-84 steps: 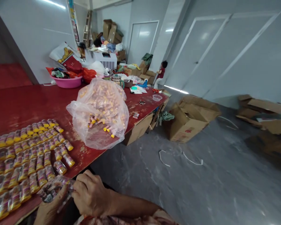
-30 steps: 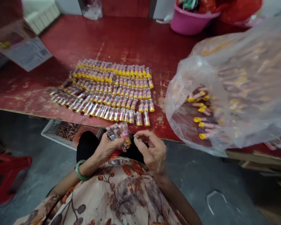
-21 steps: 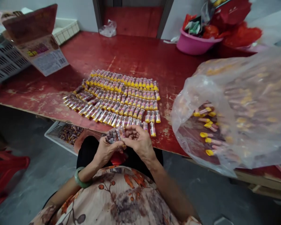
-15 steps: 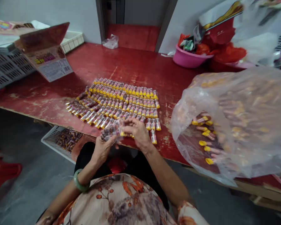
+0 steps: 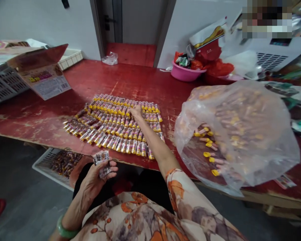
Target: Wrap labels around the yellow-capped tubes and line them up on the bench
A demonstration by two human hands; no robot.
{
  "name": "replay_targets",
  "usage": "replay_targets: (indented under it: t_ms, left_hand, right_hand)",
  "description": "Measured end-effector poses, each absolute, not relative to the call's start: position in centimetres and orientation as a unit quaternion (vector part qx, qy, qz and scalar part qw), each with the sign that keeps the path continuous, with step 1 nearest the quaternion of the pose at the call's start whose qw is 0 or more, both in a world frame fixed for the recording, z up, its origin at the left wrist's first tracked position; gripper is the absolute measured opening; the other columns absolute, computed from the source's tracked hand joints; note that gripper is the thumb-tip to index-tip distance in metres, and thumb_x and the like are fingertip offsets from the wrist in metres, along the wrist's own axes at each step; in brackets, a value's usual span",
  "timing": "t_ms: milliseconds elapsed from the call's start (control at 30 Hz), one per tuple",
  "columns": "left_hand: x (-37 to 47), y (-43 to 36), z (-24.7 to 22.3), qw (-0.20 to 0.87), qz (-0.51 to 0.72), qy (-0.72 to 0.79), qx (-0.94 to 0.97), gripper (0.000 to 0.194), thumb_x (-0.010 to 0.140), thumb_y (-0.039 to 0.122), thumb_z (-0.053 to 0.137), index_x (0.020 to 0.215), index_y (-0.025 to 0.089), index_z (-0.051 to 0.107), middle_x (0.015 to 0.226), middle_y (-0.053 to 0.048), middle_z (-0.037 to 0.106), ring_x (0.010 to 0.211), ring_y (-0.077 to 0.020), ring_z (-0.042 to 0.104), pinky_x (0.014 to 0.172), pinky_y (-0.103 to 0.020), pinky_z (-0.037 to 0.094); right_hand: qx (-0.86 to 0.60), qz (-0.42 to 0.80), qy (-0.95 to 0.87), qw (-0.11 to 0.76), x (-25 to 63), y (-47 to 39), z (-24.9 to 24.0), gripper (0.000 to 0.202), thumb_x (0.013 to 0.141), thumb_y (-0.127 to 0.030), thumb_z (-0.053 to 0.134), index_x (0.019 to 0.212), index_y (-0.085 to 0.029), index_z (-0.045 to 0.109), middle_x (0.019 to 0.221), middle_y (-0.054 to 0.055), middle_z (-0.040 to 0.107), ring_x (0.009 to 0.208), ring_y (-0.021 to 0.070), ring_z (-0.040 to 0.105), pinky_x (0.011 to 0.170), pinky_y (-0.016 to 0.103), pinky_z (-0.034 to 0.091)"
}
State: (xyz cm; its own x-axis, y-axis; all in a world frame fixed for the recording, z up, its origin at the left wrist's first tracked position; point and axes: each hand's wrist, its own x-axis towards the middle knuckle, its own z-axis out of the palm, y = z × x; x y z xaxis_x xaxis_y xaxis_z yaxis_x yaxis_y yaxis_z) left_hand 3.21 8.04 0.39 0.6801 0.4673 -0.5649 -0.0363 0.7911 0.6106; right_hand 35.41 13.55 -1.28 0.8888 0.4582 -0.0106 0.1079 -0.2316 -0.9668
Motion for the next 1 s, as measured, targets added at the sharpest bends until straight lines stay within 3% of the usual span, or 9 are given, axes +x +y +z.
replay_targets:
  t_ms: [300,433,633,800,1000]
  left_hand:
    - [3.5,7.9,0.4,0.868,0.143,0.380,0.284,0.015,0.073,0.014,0.065,0.087,0.008,0.063,0.072,-0.009,0.071,0.059,-0.0170,0.067,0.050,-0.025,0.057]
    - [3.6,8.3,-0.3,0.874,0.136,0.374,0.281,0.018,0.073,0.015,0.067,0.089,0.008,0.064,0.073,-0.008,0.071,0.059,-0.0165,0.067,0.050,-0.024,0.056]
    - [3.4,8.4,-0.9,0.878,0.128,0.370,0.274,0.020,0.072,0.016,0.068,0.090,0.008,0.064,0.073,-0.008,0.071,0.058,-0.0162,0.067,0.051,-0.024,0.056]
    - [2.9,8.3,-0.9,0.878,0.136,0.367,0.277,0.022,0.071,0.018,0.071,0.089,0.009,0.064,0.072,-0.008,0.070,0.058,-0.0157,0.066,0.050,-0.023,0.056]
    - [2.9,8.8,-0.8,0.870,0.184,0.357,0.287,0.031,0.059,0.019,0.079,0.086,0.009,0.065,0.073,-0.008,0.072,0.067,-0.0199,0.069,0.066,-0.030,0.059]
  right_hand:
    - [-0.842,0.132,-0.211,0.478,35.7,13.7,-1.9,0.017,0.091,-0.026,0.061,0.082,-0.012,0.057,0.065,-0.005,0.052,0.050,0.0062,0.046,0.048,0.018,0.042]
    - [-0.882,0.050,-0.225,0.411,35.6,13.1,-1.9,0.005,0.082,-0.016,0.061,0.082,-0.012,0.064,0.072,0.000,0.059,0.062,0.0117,0.054,0.057,0.023,0.043]
    - [-0.895,-0.027,-0.332,0.298,33.7,12.3,-2.4,0.015,0.073,-0.013,0.057,0.080,-0.015,0.070,0.085,0.006,0.066,0.082,0.0211,0.058,0.071,0.029,0.041]
    - [-0.889,-0.060,-0.384,0.240,32.7,13.7,-3.2,0.019,0.078,-0.008,0.050,0.083,-0.009,0.068,0.093,0.016,0.064,0.085,0.0253,0.058,0.076,0.034,0.041]
    - [-0.877,-0.113,-0.392,0.254,32.0,12.4,-0.8,0.025,0.085,-0.008,0.043,0.081,-0.010,0.067,0.089,0.014,0.062,0.080,0.0230,0.057,0.072,0.033,0.042]
